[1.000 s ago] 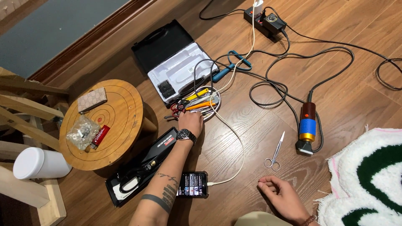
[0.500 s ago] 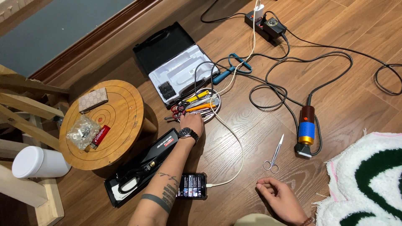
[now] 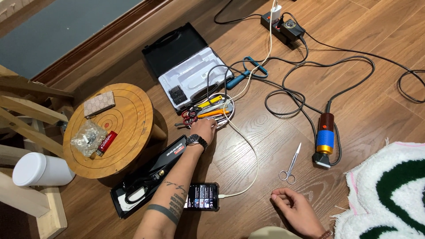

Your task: Using a small metal tool to adjust and tuck fibers on the edge of a custom-made rug to finish the border.

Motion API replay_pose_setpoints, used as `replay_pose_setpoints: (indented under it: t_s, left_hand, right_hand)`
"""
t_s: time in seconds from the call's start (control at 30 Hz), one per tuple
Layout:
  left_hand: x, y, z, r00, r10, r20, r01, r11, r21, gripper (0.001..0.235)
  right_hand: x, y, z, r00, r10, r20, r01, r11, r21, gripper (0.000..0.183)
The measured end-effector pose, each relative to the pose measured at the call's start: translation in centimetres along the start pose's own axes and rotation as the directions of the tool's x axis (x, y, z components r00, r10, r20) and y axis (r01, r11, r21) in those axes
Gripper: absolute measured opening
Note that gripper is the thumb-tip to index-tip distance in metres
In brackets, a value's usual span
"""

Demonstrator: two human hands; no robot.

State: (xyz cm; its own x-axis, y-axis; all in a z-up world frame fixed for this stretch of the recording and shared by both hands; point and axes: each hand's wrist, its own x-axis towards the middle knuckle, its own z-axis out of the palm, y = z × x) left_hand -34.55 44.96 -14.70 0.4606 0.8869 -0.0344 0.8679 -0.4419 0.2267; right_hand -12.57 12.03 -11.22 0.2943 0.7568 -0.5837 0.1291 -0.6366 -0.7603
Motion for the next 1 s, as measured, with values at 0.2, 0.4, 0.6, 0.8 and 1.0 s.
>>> replay_pose_setpoints:
  t_s: [0.2,0.4,0.6,0.8,1.0]
  left_hand:
    - [0.4,-0.8,-0.3,0.994,0.028,-0.109,-0.053,0.971,-0.232,0.015]
    - [1.4,-0.9,-0.9,0.998,0.025,-0.053,-0.024,1.0,0.014,0.018]
    - [2.1,-2.0,0.5,0.915,0.242,-0.322,-0.181,0.961,0.207,0.009]
    - [2.2,-2.2,1.2,0.927,0.301,-0.222,-0.201,0.902,0.383,0.016]
    - [2.2,-2.4,1.8,0.934,0.306,-0.182,-0.194,0.866,0.461,0.019]
  right_hand:
    - [-0.2,-0.3,0.0,1.0,0.025,0.003,-0.025,1.0,0.005,0.025]
    - [0.1,0.1,-0.1,1.0,-0.003,0.012,0.003,1.0,-0.022,0.025]
    - [-0.3,-0.7,-0.3,0.999,0.03,-0.009,-0.031,0.999,-0.02,0.026]
    - [-0.8,-2.1,0.1,0.998,0.067,-0.006,-0.067,0.99,-0.126,0.029]
    - [-0.6,-1.8,0.1,0.998,0.058,-0.025,-0.06,0.996,-0.065,0.027]
